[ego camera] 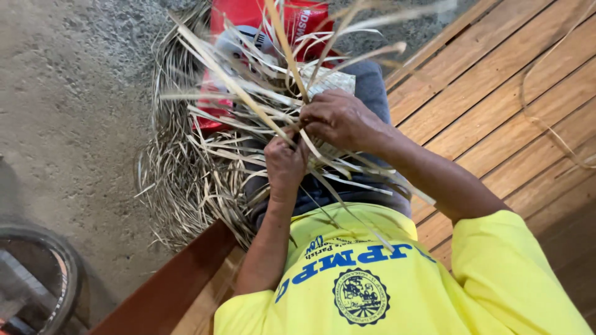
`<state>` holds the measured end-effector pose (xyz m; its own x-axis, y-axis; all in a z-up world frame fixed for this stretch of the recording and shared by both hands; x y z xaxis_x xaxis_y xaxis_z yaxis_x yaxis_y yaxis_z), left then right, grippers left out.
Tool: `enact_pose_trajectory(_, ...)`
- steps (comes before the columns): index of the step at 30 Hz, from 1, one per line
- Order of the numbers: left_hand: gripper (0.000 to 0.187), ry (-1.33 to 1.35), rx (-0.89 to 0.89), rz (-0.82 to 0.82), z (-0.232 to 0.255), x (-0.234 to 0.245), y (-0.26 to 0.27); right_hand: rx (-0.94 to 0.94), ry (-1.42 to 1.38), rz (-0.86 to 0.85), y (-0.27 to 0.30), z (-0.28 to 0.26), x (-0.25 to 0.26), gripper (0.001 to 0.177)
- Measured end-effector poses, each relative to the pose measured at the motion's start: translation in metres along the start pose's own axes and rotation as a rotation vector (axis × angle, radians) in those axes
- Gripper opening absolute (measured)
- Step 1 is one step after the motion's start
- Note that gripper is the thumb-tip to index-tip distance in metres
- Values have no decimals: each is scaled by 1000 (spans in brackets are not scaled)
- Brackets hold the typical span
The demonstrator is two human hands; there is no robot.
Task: Weaving dried plant fibers together to create a basket or mat
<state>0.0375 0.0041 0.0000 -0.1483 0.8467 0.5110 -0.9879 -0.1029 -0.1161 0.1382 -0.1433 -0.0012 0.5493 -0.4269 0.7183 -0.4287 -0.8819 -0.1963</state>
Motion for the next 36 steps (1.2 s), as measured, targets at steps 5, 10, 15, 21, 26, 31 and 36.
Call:
enact_pose_trajectory(5,9,151,75,-3,-8,-4,2,-62,-65,-24,1,-1,14,12)
enact_pose_trajectory(10,7,243,40,6,-13,-5,3,-54,5,-7,2,-16,16,21)
enact_pose_trajectory(15,12,335,49,2,-14,-9,0,-140,-130,-26,14,5,7,26)
enact_pose_trajectory(21,18,408,182,-110,5,0,-6,-49,-159,-28,10,1,14,13)
enact_pose_trajectory(26,21,511,559,-221,-35,-11,0,36,80,-121,30,-14,17,24)
enact_pose_trajectory(31,17,526,581,-233,-36,-15,-8,99,271,-123,40,-36,19,30)
enact_pose_trajectory(36,29,319,533,-184,-13,-13,-9,-34,295,-295,52,-15,8,19)
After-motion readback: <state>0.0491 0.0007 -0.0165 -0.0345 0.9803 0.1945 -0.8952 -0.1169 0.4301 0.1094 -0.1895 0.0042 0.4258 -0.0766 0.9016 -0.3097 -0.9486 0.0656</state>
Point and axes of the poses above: each hand's wrist, its own y-axis away from the middle knuckle, its own x-axis out of the back of the hand, z = x × y, the point moved 3 cm from there along -y, towards the middle knuckle, and after that the axes turned 14 degrees about -z, right-handed, at the moved point
